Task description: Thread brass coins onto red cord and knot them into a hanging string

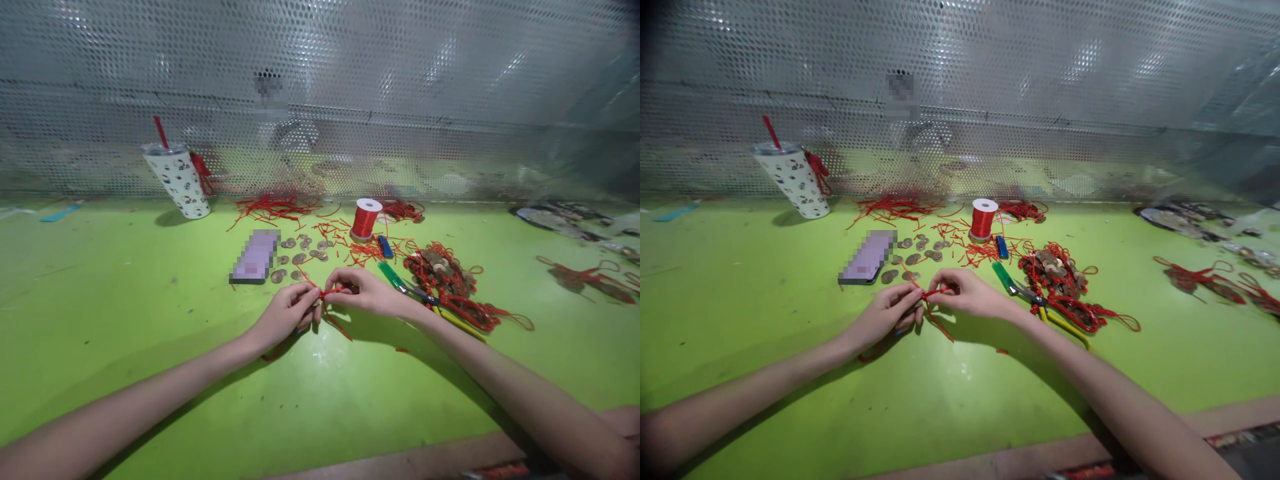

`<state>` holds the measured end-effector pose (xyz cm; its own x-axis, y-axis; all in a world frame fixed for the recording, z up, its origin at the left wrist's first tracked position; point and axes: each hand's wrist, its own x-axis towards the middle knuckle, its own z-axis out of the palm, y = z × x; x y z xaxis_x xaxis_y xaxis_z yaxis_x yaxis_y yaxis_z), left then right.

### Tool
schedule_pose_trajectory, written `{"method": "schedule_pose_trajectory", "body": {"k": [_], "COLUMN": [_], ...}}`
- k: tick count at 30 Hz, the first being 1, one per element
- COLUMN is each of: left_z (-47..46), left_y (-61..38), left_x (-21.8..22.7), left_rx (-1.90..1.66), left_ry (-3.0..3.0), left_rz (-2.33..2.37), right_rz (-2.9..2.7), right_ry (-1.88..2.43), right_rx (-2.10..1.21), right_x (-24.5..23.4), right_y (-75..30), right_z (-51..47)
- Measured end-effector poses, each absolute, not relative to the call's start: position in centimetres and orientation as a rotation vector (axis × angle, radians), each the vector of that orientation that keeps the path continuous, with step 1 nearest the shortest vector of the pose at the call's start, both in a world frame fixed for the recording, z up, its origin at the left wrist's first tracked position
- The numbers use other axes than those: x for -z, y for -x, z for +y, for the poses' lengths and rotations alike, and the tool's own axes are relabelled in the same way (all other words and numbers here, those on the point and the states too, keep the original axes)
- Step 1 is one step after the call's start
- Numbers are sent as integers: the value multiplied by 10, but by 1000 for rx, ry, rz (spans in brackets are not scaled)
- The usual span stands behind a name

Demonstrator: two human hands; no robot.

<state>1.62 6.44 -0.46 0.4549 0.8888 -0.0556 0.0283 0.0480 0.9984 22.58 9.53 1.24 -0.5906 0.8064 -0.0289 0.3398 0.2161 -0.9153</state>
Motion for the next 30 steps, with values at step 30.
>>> {"method": "schedule_pose_trajectory", "body": {"k": [30], "left_z": [66], "left_y": [-16], "left_x": [5], "left_rx": [-828], "left_ry": [-1329], "left_rz": [893], "right_rz": [-2008], "right_ry": [1025], "right_rx": [-1249], "right_x": [-13], "right_y": [-226], "right_z": [89]}}
